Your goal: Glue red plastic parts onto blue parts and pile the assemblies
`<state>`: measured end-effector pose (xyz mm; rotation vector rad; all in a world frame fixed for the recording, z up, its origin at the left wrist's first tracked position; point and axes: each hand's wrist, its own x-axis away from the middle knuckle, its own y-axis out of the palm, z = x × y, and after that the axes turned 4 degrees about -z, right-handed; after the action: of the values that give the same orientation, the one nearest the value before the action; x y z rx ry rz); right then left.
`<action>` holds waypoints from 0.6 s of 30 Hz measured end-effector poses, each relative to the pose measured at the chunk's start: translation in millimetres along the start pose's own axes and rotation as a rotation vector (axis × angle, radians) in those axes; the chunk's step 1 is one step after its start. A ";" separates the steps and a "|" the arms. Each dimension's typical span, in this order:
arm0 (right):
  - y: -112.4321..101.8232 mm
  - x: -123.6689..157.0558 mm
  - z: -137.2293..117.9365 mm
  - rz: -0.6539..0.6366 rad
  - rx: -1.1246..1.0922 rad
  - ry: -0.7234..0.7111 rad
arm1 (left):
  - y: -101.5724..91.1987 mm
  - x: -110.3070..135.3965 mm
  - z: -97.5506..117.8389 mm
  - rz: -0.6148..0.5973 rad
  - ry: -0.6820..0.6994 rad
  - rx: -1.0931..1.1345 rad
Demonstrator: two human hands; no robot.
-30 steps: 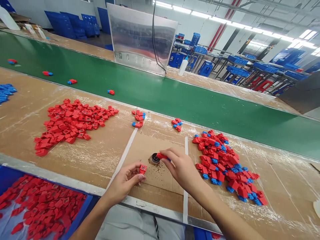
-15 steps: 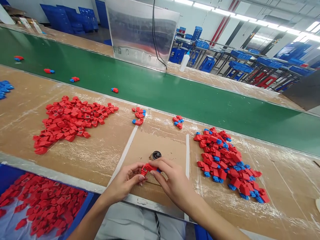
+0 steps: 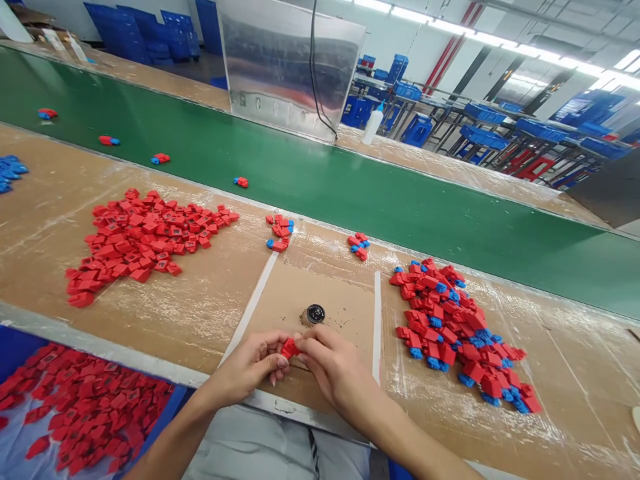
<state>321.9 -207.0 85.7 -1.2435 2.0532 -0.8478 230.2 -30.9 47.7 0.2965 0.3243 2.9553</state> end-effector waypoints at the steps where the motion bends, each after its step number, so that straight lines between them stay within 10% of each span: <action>1: 1.6 0.3 0.3 0.003 0.003 -0.002 | -0.8 0.6 0.2 -0.002 -0.007 -0.007; 10: 6.8 -3.6 0.4 0.046 -0.023 -0.020 | 1.4 -3.0 -3.4 0.014 -0.052 0.002; 14: -28.3 2.9 18.2 0.108 -0.010 0.020 | -27.9 8.1 14.8 0.063 -0.171 -0.012; 18: -108.9 41.0 79.7 0.415 0.279 0.307 | -103.7 32.9 58.8 0.705 -0.168 -0.533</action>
<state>423.7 -300.8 112.8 -0.5350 2.2216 -1.1218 224.3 86.5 86.1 0.6908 -0.7294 3.4685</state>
